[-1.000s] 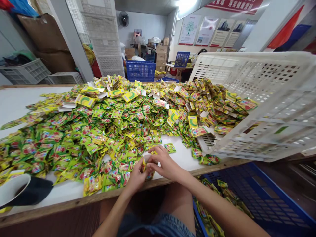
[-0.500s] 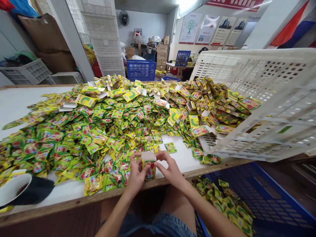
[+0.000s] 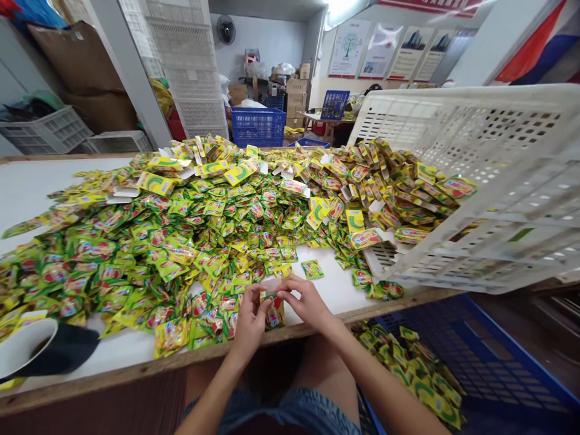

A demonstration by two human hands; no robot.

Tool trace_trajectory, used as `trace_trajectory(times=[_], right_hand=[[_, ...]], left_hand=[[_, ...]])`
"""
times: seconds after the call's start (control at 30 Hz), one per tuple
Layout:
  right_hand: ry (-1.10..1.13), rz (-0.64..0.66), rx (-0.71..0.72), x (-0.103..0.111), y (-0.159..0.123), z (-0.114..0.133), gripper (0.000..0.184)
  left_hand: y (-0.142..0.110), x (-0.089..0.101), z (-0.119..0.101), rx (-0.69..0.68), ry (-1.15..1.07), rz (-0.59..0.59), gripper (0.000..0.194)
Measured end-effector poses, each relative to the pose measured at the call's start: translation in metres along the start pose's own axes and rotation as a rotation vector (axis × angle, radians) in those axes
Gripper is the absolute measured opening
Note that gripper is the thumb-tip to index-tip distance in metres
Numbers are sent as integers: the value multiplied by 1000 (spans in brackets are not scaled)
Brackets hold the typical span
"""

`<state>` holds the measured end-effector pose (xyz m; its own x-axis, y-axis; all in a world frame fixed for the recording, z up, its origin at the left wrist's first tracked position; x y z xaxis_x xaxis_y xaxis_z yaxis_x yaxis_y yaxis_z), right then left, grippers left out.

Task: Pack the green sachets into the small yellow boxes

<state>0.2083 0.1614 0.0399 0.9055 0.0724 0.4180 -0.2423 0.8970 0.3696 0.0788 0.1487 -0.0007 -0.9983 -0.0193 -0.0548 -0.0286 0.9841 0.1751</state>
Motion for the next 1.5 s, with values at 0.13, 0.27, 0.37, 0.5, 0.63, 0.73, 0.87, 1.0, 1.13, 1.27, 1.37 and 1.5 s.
trace_trajectory(times=[0.13, 0.27, 0.37, 0.5, 0.63, 0.73, 0.87, 1.0, 1.13, 1.27, 1.37, 1.5], right_hand=[[23, -72, -25, 3, -5, -4, 7], [58, -129, -27, 5, -11, -3, 20], [6, -68, 38, 1, -13, 6, 15], [-42, -102, 42, 2, -12, 9, 15], [-137, -120, 39, 0, -8, 10, 16], [-191, -109, 24, 0, -3, 11, 16], [-186, -82, 10, 1, -4, 11, 15], [-101, -89, 29, -2, -14, 6, 13], [-23, -83, 7, -12, -19, 2, 16], [-78, -71, -25, 14, -19, 19, 17], [-319, 23, -126, 69, -27, 23, 16], [-658, 14, -289, 150, -32, -17, 9]], left_hand=[[0, -4, 0, 16, -88, 34, 30], [1, -4, -9, -69, 47, 53, 14], [0, 0, -14, -95, 93, 16, 15], [-2, 1, -13, -43, 87, 5, 16], [0, 3, -8, 14, 52, -55, 15], [4, 5, -5, 32, 53, -112, 14], [7, 3, -4, 30, 46, -85, 14], [5, 7, -7, -22, 97, -30, 13], [0, 10, -9, -42, 169, 24, 14], [-5, 14, -2, 12, 173, 15, 31], [-5, 16, 6, 64, 112, -5, 31], [-3, 13, 9, 85, 152, 8, 22]])
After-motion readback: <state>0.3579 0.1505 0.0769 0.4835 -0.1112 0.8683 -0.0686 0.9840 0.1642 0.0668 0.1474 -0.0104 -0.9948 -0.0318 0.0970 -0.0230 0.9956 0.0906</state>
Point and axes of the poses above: each hand's wrist, its own y-axis towards the middle knuckle, its own x-axis out of the back of the hand, z = x × y, the point moved 8 cm from there along y, towards the middle knuckle, and after that the axes turned 4 degrees about -z, right-handed, at the moved point
